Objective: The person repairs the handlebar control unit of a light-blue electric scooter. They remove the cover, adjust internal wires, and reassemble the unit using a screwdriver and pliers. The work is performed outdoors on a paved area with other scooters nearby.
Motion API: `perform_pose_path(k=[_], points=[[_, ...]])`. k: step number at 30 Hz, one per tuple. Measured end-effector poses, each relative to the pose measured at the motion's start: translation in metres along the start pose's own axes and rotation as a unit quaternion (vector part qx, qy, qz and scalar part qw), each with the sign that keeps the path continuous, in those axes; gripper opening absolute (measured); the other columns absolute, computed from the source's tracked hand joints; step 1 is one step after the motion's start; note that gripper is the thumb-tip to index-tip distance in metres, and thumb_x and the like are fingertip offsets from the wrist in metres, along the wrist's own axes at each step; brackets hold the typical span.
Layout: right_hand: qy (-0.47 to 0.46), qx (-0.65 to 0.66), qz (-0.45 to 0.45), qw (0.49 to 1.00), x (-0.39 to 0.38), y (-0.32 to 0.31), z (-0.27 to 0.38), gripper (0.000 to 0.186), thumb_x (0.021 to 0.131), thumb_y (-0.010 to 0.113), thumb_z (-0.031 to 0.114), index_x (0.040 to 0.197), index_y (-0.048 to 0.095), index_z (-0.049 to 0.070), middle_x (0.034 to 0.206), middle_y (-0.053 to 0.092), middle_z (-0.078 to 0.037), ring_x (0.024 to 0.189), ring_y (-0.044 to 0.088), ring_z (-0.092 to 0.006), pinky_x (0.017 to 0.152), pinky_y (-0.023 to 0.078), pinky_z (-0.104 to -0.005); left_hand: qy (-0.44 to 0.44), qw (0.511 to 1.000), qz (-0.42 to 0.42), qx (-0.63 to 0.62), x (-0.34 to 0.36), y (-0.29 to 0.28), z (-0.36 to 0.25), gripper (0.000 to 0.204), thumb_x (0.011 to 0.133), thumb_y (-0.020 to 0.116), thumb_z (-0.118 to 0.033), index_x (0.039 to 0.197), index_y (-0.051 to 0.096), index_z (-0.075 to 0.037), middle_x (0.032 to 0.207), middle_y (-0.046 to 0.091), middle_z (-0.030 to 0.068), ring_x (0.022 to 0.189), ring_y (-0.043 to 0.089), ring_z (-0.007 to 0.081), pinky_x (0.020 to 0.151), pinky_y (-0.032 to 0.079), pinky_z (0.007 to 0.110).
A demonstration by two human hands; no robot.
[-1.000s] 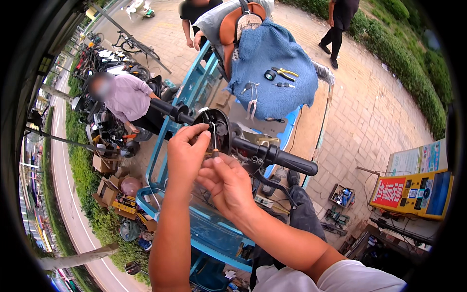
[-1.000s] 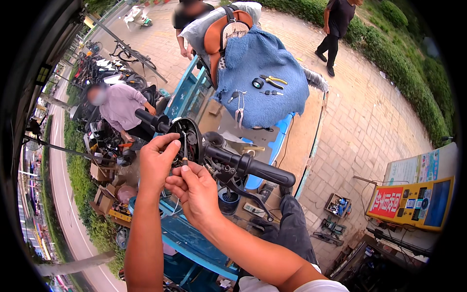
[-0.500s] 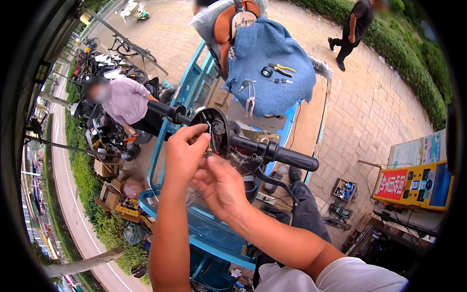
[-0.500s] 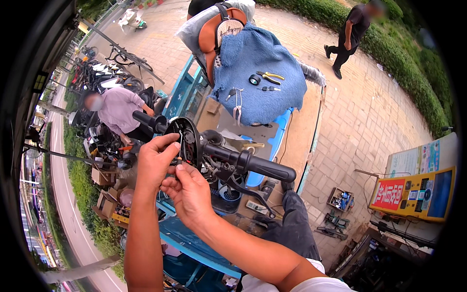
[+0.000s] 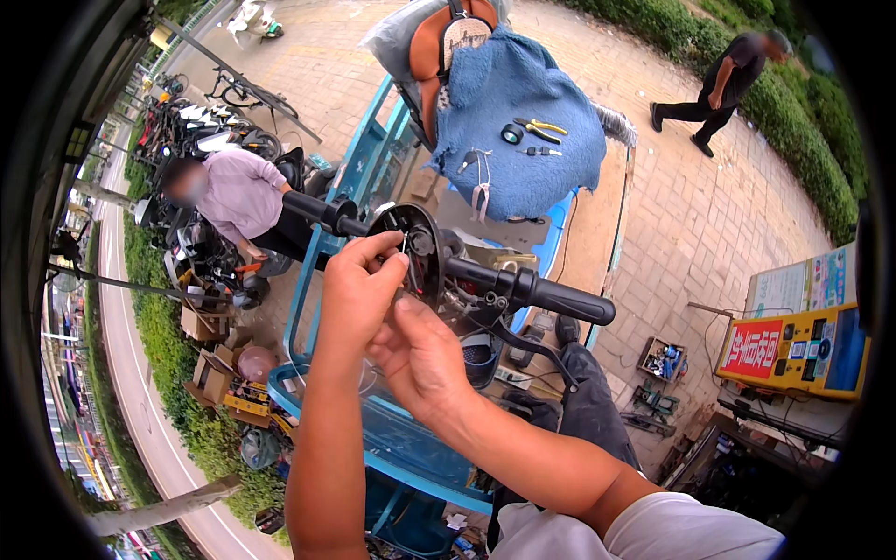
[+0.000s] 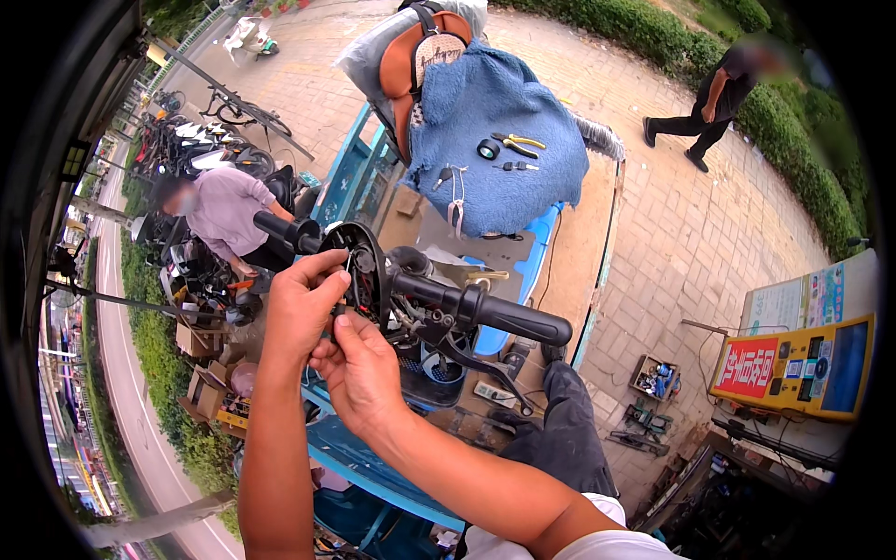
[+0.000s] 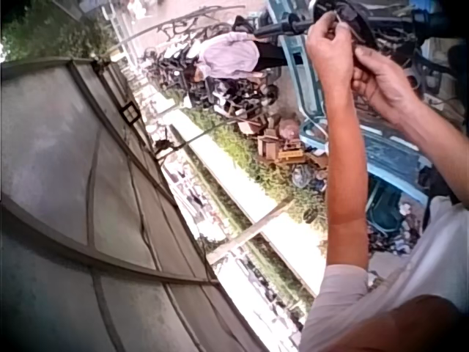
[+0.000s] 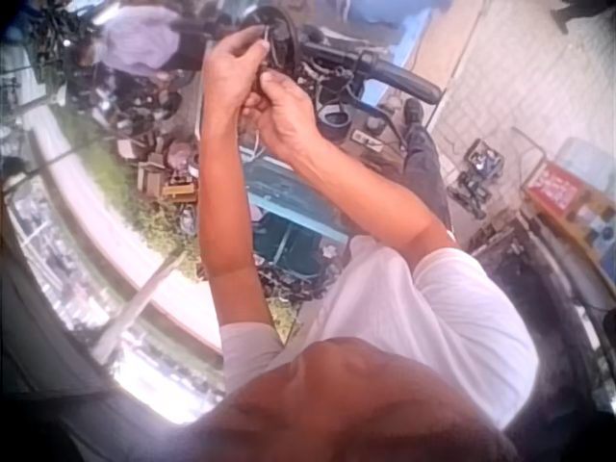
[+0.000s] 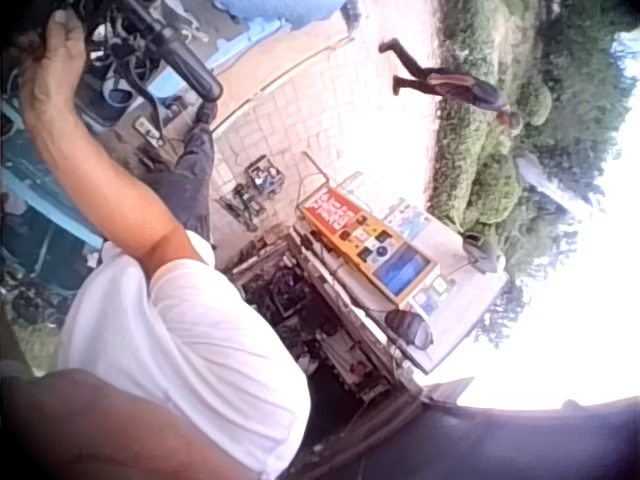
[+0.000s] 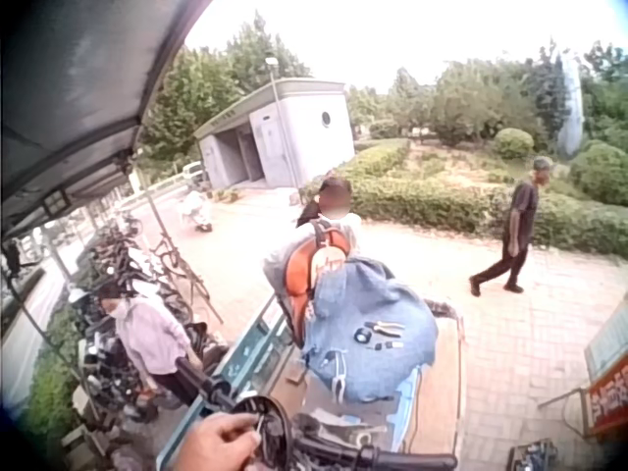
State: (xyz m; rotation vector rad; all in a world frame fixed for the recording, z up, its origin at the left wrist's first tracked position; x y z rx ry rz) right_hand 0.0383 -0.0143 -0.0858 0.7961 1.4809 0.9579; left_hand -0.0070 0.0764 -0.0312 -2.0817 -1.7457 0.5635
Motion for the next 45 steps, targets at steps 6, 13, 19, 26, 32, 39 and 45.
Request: perform_pose_path(k=[6,13,19,26,32,39,45], points=[[-0.005,-0.002,0.002,1.000,0.000,0.004,0.000,0.024,0.102,0.053,0.020,0.118,0.053,0.002,0.096,0.061,-0.005,0.074,0.060,-0.0128,0.070,0.053,-0.0306,-0.016,0.999,0.001,-0.034,-0.001,0.000,0.000,0.031,0.083,0.068,-0.006,0.112,0.068,0.004,0.086,0.063,0.0026,0.070,0.054,0.0065,0.061,0.046,0.022],[-0.003,0.005,0.015,1.000,-0.001,0.003,0.000,0.024,0.102,0.054,0.021,0.116,0.053,0.002,0.094,0.062,-0.004,0.074,0.061,-0.0119,0.070,0.054,-0.0297,-0.010,1.000,0.013,-0.009,0.001,0.001,0.000,0.034,0.083,0.068,-0.005,0.116,0.067,0.003,0.091,0.064,0.0012,0.072,0.055,0.0055,0.060,0.046,0.021],[-0.001,0.001,0.004,1.000,-0.001,0.002,0.001,0.024,0.101,0.056,0.021,0.115,0.053,0.002,0.096,0.062,-0.004,0.074,0.061,-0.0121,0.070,0.054,-0.0294,0.006,1.000,0.012,-0.001,0.003,0.000,0.003,0.034,0.083,0.066,-0.004,0.117,0.066,0.003,0.091,0.064,0.0012,0.072,0.055,0.0053,0.062,0.046,0.022],[0.000,-0.010,0.004,1.000,-0.003,-0.001,0.001,0.025,0.101,0.056,0.021,0.116,0.052,0.001,0.098,0.062,-0.006,0.074,0.062,-0.0135,0.069,0.054,-0.0289,0.026,1.000,0.005,0.017,0.003,0.001,-0.002,0.028,0.085,0.059,-0.002,0.110,0.068,0.003,0.090,0.061,0.0062,0.068,0.054,0.0104,0.065,0.047,0.025],[0.000,-0.018,0.013,1.000,-0.002,-0.005,0.003,0.025,0.101,0.056,0.021,0.116,0.053,0.001,0.094,0.063,-0.004,0.073,0.062,-0.0130,0.069,0.054,-0.0285,0.082,0.994,0.000,0.065,0.003,0.004,-0.010,0.024,0.086,0.058,-0.003,0.107,0.070,0.003,0.086,0.061,0.0085,0.067,0.054,0.0125,0.063,0.046,0.027],[0.001,-0.029,0.020,0.999,-0.003,-0.003,0.005,0.024,0.100,0.057,0.020,0.114,0.054,0.001,0.095,0.062,-0.004,0.073,0.062,-0.0124,0.068,0.054,-0.0283,0.066,0.997,-0.008,0.046,0.004,0.004,-0.006,0.024,0.087,0.058,-0.003,0.106,0.070,0.003,0.088,0.063,0.0087,0.066,0.054,0.0123,0.062,0.045,0.027],[0.000,-0.035,0.008,0.999,-0.001,-0.004,0.004,0.025,0.101,0.056,0.021,0.116,0.053,0.001,0.099,0.062,-0.005,0.073,0.062,-0.0127,0.070,0.054,-0.0288,0.063,0.997,0.000,0.048,0.005,0.004,-0.005,0.027,0.083,0.057,-0.001,0.106,0.070,0.003,0.090,0.064,0.0083,0.067,0.054,0.0114,0.063,0.046,0.026]])
Point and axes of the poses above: each hand's wrist, its own x-axis towards the middle knuckle, its own y-axis out of the palm, z = x × y, the point moved 4 cm from there along x, towards the middle knuckle
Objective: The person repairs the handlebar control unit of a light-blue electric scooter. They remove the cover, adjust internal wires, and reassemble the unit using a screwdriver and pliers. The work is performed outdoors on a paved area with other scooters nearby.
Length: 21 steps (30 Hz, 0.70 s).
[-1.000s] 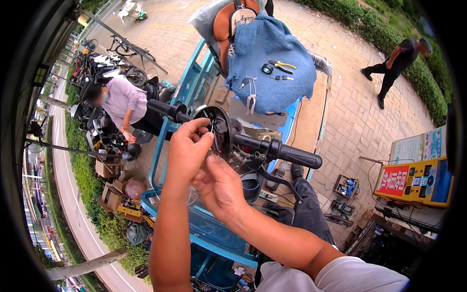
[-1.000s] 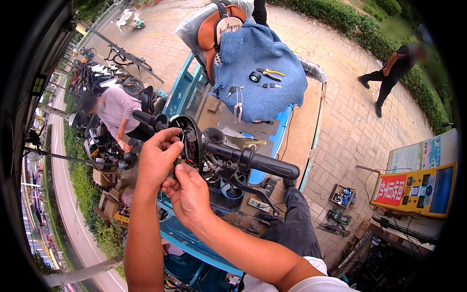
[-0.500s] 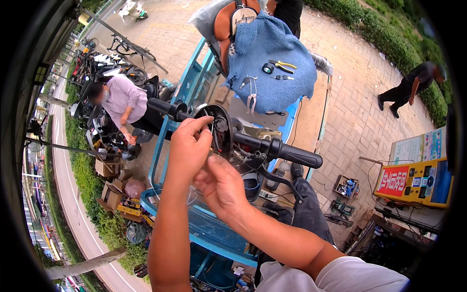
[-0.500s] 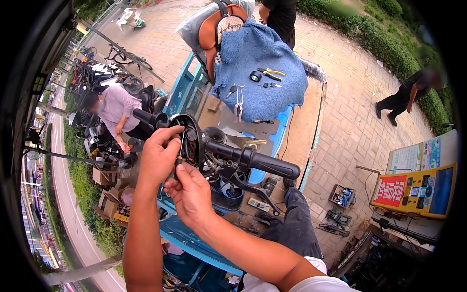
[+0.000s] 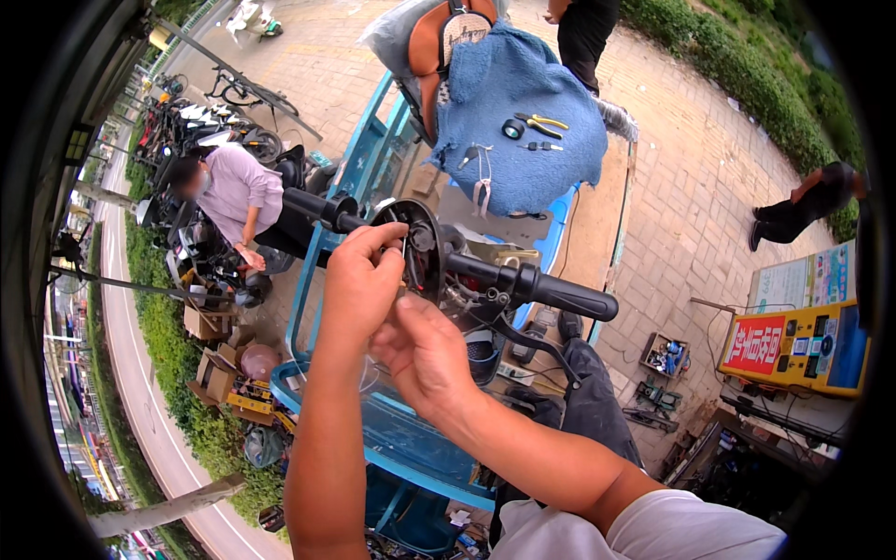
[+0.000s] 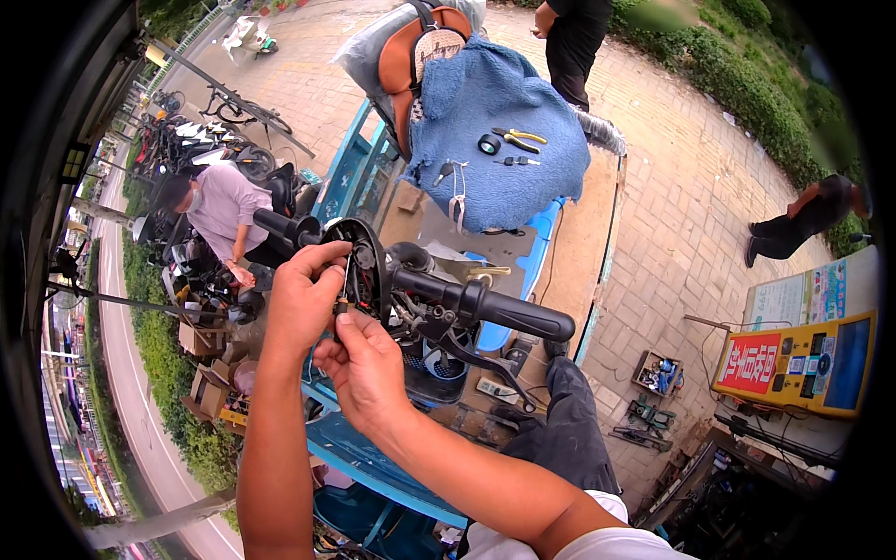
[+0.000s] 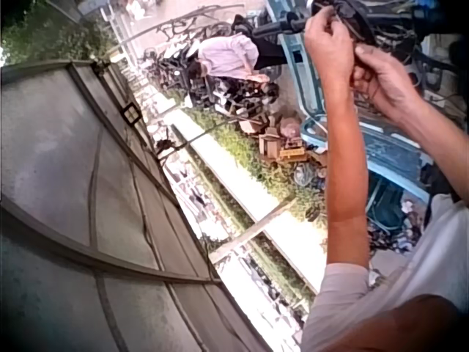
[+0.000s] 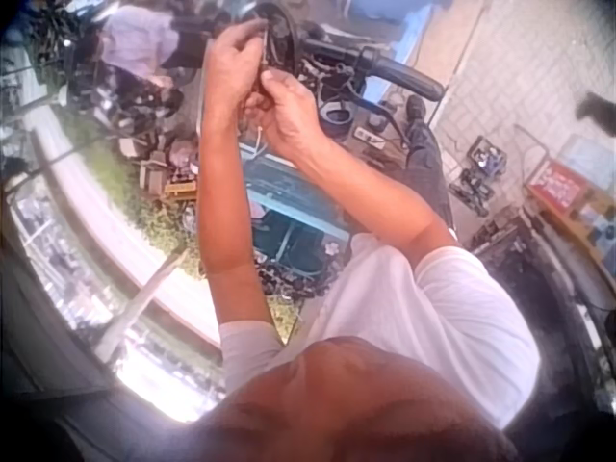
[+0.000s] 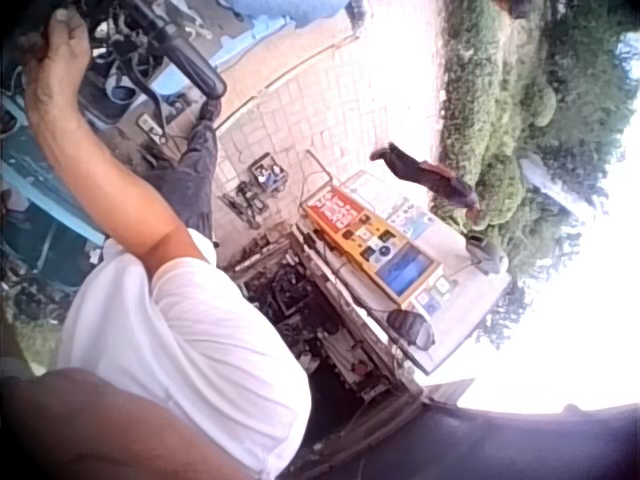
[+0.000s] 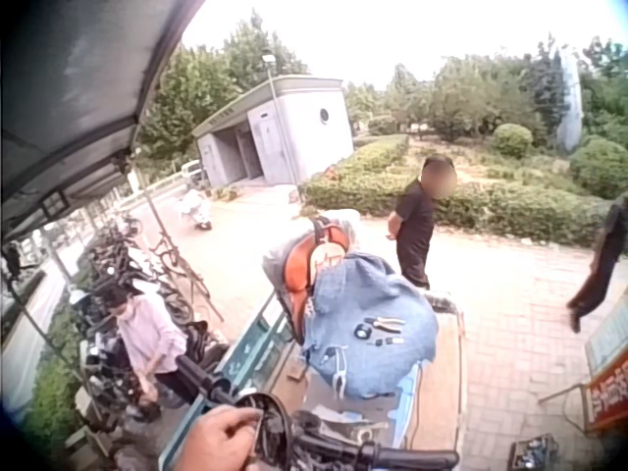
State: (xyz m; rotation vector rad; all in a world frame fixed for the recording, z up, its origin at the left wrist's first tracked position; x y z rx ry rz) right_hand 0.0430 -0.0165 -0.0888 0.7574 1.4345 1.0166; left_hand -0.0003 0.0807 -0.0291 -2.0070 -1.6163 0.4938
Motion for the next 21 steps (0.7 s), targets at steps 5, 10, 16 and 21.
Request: perform_pose_path(k=[5,10,16,21], points=[[0.001,0.006,-0.006,1.000,-0.0011,0.0017,-0.0007,0.028,0.101,0.056,0.021,0.118,0.051,0.000,0.101,0.062,-0.006,0.076,0.064,-0.0139,0.073,0.055,-0.0297,-0.017,1.000,0.004,-0.003,-0.0004,-0.0014,0.0031,0.034,0.080,0.055,-0.001,0.110,0.070,0.002,0.093,0.068,0.0050,0.071,0.055,0.0069,0.064,0.046,0.023],[-0.003,0.010,-0.004,1.000,-0.0007,0.0007,-0.0022,0.028,0.100,0.058,0.020,0.119,0.050,0.000,0.102,0.063,-0.007,0.078,0.066,-0.0147,0.074,0.056,-0.0304,-0.029,1.000,0.006,0.001,0.0003,-0.0016,0.0046,0.034,0.080,0.055,-0.001,0.111,0.070,0.002,0.093,0.069,0.0051,0.071,0.055,0.0067,0.062,0.046,0.023],[-0.022,0.004,-0.034,0.999,0.0002,-0.0002,-0.0022,0.029,0.097,0.062,0.014,0.120,0.051,0.000,0.093,0.065,-0.006,0.074,0.065,-0.0144,0.071,0.056,-0.0293,-0.007,1.000,-0.003,-0.015,-0.0033,-0.0013,0.0026,0.033,0.082,0.055,0.000,0.112,0.070,0.002,0.092,0.067,0.0047,0.073,0.055,0.0067,0.064,0.046,0.023],[-0.041,0.004,-0.052,0.998,0.0011,0.0018,-0.0045,0.028,0.097,0.063,0.014,0.120,0.055,-0.001,0.088,0.065,-0.005,0.073,0.064,-0.0120,0.070,0.056,-0.0284,-0.010,1.000,0.009,-0.015,-0.0051,-0.0027,0.0017,0.034,0.083,0.054,0.002,0.113,0.069,0.002,0.092,0.064,0.0029,0.073,0.054,0.0068,0.063,0.045,0.023]])
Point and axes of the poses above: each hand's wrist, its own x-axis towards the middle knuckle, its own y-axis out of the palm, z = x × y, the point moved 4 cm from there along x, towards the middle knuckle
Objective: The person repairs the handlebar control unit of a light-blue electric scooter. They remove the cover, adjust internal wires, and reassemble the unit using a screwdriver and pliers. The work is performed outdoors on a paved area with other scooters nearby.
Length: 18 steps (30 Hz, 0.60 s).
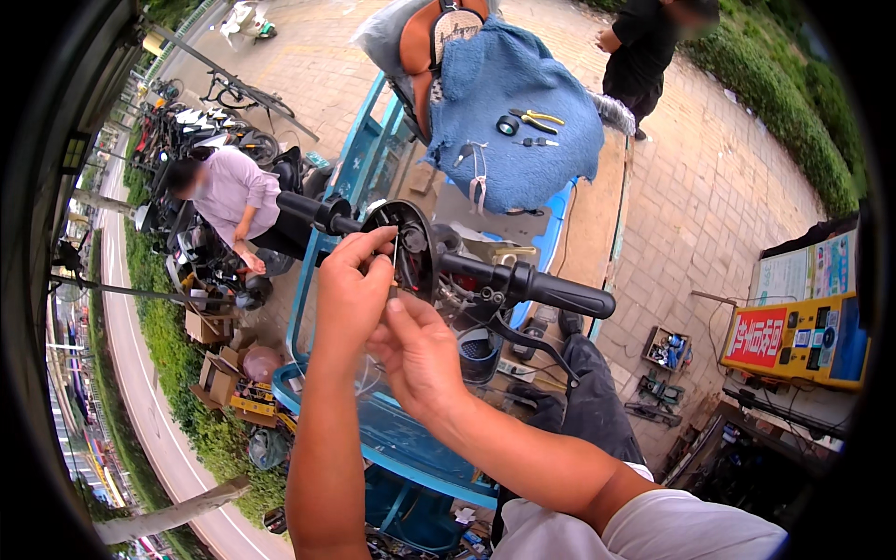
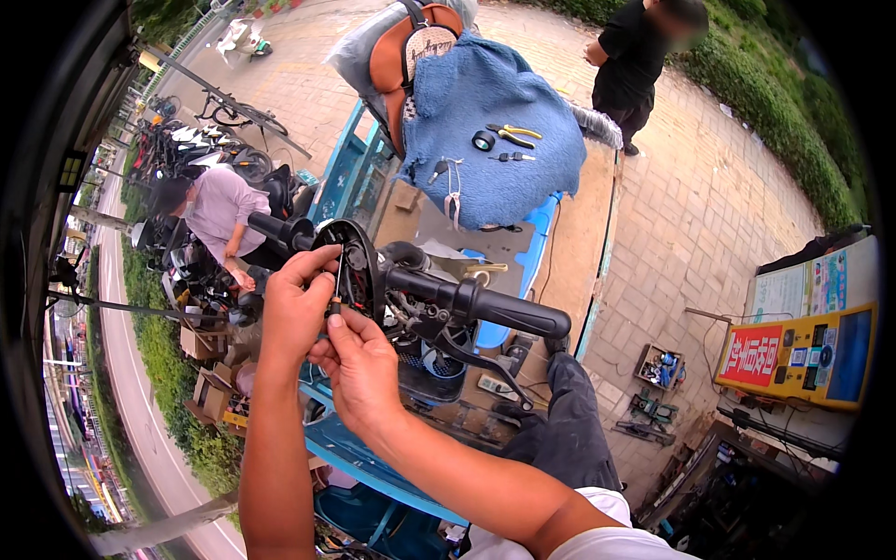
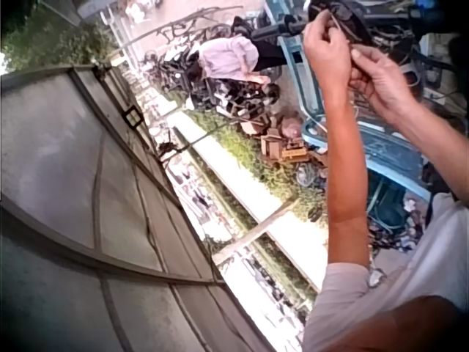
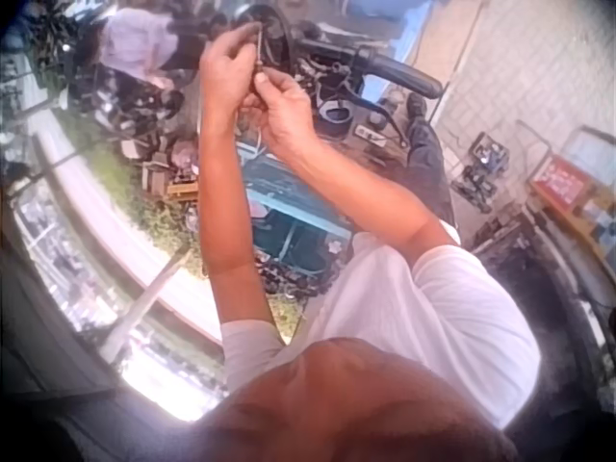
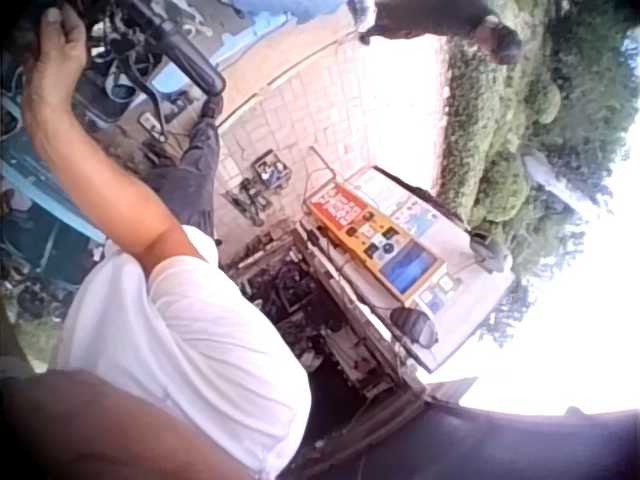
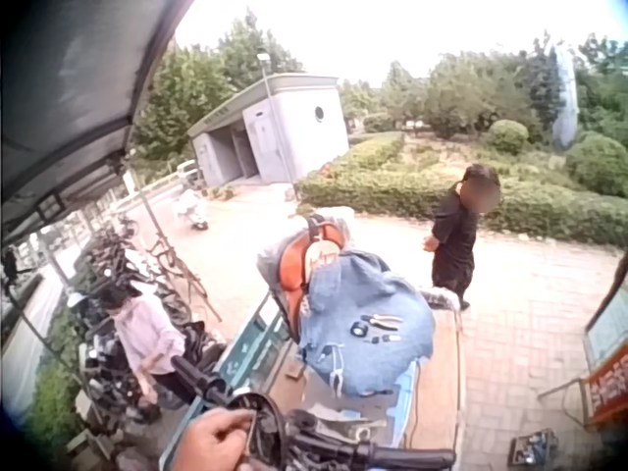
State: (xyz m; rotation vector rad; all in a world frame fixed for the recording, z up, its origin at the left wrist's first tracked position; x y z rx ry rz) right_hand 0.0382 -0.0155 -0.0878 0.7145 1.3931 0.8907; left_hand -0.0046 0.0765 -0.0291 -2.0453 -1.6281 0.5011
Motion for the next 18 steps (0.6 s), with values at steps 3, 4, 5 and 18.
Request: perform_pose_path(k=[3,4,5,18], points=[[-0.007,0.010,0.001,1.000,0.0014,-0.0012,0.0006,0.026,0.097,0.063,0.013,0.118,0.057,-0.001,0.087,0.065,-0.004,0.072,0.063,-0.0109,0.069,0.055,-0.0278,0.000,1.000,0.006,-0.004,-0.0014,0.0017,-0.0038,0.036,0.083,0.053,0.002,0.115,0.069,0.002,0.092,0.063,0.0022,0.073,0.054,0.0066,0.062,0.044,0.023],[-0.008,0.013,0.001,1.000,0.0016,-0.0015,0.0006,0.025,0.097,0.063,0.013,0.117,0.058,-0.001,0.087,0.065,-0.003,0.072,0.062,-0.0105,0.068,0.055,-0.0276,0.000,1.000,0.008,-0.005,-0.0019,0.0021,-0.0050,0.036,0.083,0.053,0.003,0.115,0.069,0.002,0.092,0.063,0.0020,0.072,0.054,0.0066,0.062,0.044,0.023],[-0.010,0.013,0.001,1.000,0.0019,-0.0016,0.0007,0.026,0.097,0.063,0.013,0.118,0.058,-0.002,0.087,0.065,-0.003,0.072,0.062,-0.0103,0.068,0.054,-0.0275,0.001,1.000,0.008,-0.001,-0.0017,0.0024,-0.0050,0.036,0.083,0.053,0.003,0.115,0.069,0.002,0.093,0.063,0.0020,0.073,0.054,0.0065,0.062,0.044,0.022],[-0.015,0.029,-0.008,0.999,0.0036,-0.0002,0.0025,0.024,0.097,0.063,0.013,0.116,0.062,-0.002,0.086,0.065,-0.002,0.069,0.059,-0.0089,0.065,0.053,-0.0250,0.020,1.000,0.002,0.007,-0.0010,0.0034,-0.0033,0.037,0.083,0.052,0.004,0.116,0.069,0.001,0.093,0.063,0.0066,0.070,0.057,0.0096,0.063,0.047,0.024]])
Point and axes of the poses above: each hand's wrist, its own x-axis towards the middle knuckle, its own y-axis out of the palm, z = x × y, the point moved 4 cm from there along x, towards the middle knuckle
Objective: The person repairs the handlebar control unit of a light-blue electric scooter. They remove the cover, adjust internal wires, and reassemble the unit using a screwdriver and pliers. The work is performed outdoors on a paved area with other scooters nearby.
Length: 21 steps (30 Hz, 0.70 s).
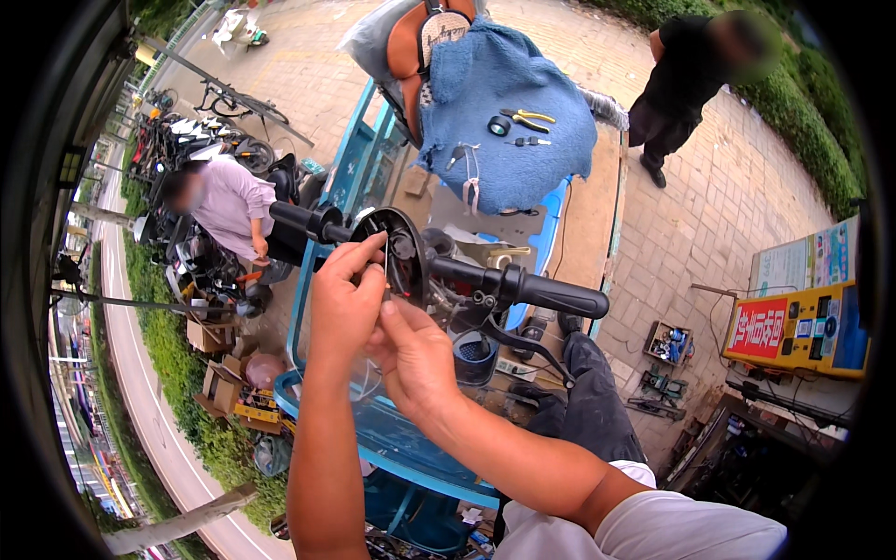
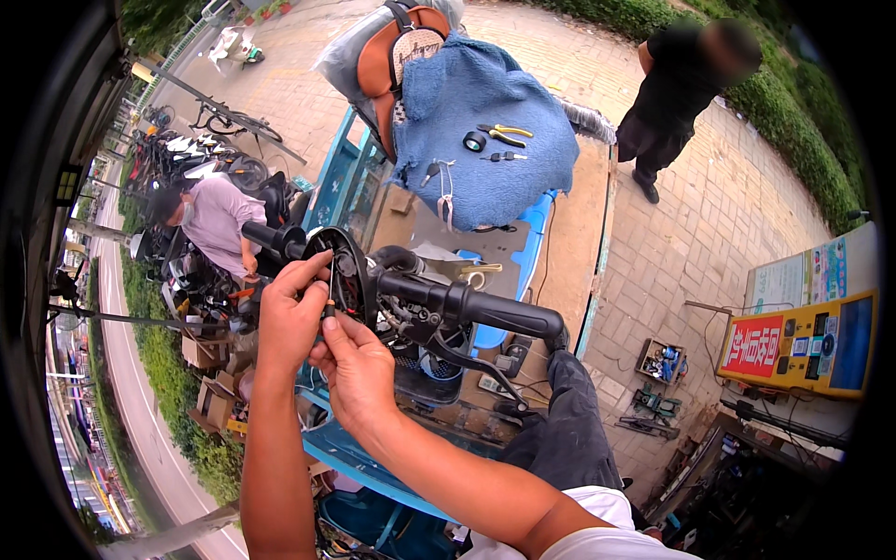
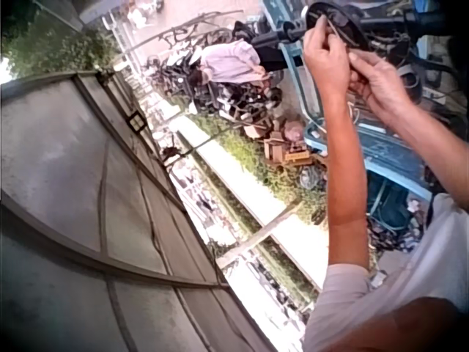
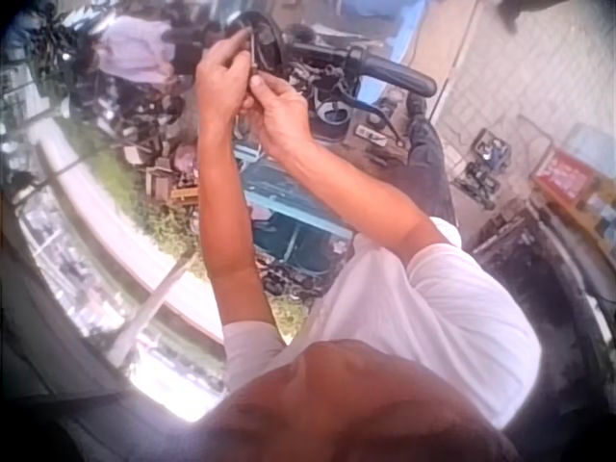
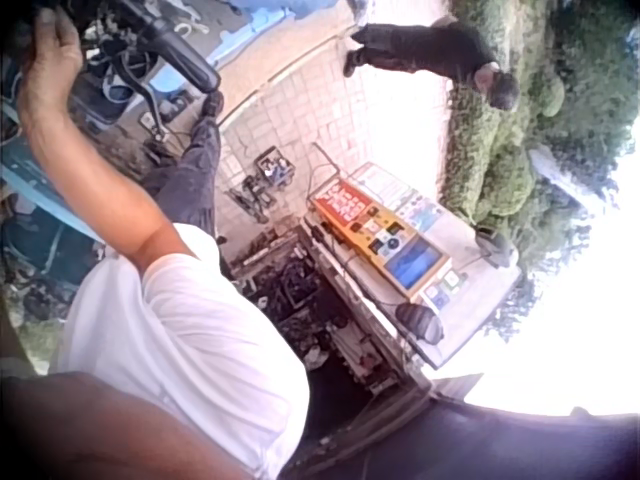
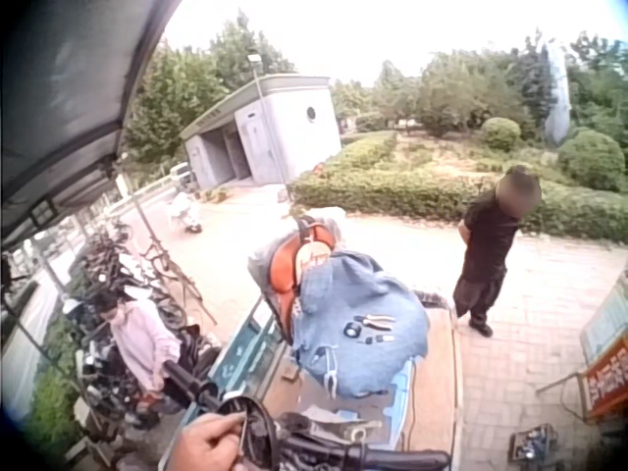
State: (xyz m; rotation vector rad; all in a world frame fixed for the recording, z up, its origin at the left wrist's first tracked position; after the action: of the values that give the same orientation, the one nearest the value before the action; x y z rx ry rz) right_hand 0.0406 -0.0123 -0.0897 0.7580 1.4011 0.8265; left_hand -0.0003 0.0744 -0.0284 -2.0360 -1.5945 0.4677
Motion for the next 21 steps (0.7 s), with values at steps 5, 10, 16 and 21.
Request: perform_pose_path(k=[5,10,16,21], points=[[0.001,-0.003,-0.007,1.000,-0.0021,0.0036,0.0012,0.023,0.097,0.062,0.013,0.115,0.063,-0.002,0.084,0.064,-0.002,0.068,0.058,-0.0086,0.065,0.052,-0.0248,0.004,1.000,-0.001,0.004,-0.0015,0.0006,-0.0003,0.038,0.083,0.053,0.004,0.117,0.068,0.001,0.094,0.063,0.0060,0.070,0.056,0.0090,0.063,0.046,0.024],[0.000,-0.009,-0.013,1.000,-0.0006,0.0054,0.0032,0.023,0.099,0.061,0.014,0.115,0.063,-0.002,0.082,0.064,-0.001,0.067,0.057,-0.0083,0.065,0.052,-0.0247,-0.004,1.000,0.008,0.002,-0.0036,0.0013,-0.0049,0.039,0.084,0.053,0.003,0.120,0.067,0.001,0.094,0.062,0.0057,0.071,0.056,0.0088,0.063,0.046,0.024],[0.003,0.000,-0.011,1.000,0.0015,0.0055,0.0011,0.024,0.099,0.060,0.016,0.114,0.063,-0.002,0.083,0.064,-0.002,0.067,0.056,-0.0086,0.065,0.051,-0.0256,0.027,0.999,-0.005,0.020,-0.0035,0.0001,-0.0029,0.032,0.086,0.055,0.000,0.115,0.068,0.002,0.093,0.064,0.0059,0.070,0.057,0.0092,0.062,0.046,0.025],[-0.005,0.015,-0.004,1.000,0.0047,0.0017,-0.0003,0.024,0.101,0.056,0.018,0.111,0.062,-0.003,0.087,0.064,-0.005,0.064,0.051,-0.0100,0.062,0.048,-0.0283,-0.143,0.989,-0.040,-0.027,-0.0069,0.0013,0.0023,0.018,0.088,0.062,-0.011,0.095,0.069,0.004,0.075,0.065,0.0079,0.067,0.058,0.0101,0.061,0.046,0.027]])
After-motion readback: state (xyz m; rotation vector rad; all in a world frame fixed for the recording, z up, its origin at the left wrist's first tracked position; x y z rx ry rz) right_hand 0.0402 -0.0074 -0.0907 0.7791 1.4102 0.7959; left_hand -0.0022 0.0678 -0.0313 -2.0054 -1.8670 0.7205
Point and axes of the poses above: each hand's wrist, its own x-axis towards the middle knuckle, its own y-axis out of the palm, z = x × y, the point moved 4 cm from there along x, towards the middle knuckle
